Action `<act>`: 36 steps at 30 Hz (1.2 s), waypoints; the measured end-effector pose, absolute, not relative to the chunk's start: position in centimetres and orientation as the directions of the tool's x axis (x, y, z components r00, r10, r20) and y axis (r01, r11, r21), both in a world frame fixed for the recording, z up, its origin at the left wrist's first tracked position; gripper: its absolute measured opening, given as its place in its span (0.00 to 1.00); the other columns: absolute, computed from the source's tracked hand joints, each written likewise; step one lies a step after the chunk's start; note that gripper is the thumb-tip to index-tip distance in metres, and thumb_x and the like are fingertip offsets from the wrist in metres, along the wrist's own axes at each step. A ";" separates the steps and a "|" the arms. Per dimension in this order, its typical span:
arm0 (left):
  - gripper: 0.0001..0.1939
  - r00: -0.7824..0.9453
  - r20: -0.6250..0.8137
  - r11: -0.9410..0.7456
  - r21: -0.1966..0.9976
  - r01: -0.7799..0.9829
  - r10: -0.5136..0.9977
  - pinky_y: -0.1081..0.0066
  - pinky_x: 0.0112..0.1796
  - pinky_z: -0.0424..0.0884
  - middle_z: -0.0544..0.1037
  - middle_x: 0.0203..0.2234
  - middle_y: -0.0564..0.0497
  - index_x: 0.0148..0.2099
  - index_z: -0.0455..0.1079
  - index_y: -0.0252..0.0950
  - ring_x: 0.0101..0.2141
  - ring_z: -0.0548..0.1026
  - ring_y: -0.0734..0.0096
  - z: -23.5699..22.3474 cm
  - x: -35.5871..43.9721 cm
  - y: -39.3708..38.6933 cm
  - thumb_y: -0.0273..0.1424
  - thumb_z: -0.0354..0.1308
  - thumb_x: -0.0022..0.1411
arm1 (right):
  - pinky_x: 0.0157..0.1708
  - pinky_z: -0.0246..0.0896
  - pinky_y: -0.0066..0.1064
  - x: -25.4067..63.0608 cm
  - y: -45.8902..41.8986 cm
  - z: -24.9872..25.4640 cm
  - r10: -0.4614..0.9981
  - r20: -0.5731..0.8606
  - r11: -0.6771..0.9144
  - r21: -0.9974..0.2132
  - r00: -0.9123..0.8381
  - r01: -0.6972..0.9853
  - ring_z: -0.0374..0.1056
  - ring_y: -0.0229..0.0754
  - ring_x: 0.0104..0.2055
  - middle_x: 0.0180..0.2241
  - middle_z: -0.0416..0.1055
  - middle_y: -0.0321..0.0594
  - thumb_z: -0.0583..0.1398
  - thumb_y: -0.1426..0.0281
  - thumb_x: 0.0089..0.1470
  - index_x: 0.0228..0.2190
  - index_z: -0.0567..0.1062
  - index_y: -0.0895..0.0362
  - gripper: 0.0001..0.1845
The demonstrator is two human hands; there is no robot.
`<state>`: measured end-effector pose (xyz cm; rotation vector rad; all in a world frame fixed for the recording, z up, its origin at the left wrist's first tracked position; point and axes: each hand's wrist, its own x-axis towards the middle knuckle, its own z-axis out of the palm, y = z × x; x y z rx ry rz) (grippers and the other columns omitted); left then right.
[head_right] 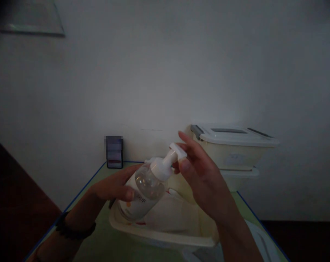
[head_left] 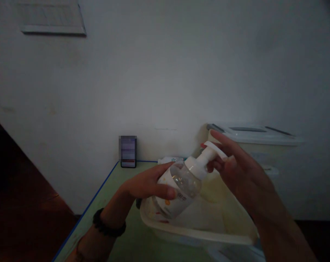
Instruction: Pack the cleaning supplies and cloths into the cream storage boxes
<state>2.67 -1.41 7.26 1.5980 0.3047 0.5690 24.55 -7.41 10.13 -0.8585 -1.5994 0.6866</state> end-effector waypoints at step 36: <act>0.27 0.679 0.146 -0.127 0.989 -0.078 0.719 0.68 0.38 0.65 0.72 0.41 0.47 0.51 0.64 0.34 0.38 0.70 0.65 8.2 3.3 -2.0 0.44 0.61 0.53 | 0.26 0.66 0.20 24.4 -7.1 10.3 0.928 0.355 0.364 -0.929 -0.116 0.061 0.69 0.31 0.25 0.24 0.72 0.26 0.64 0.68 0.50 0.59 0.51 0.44 0.39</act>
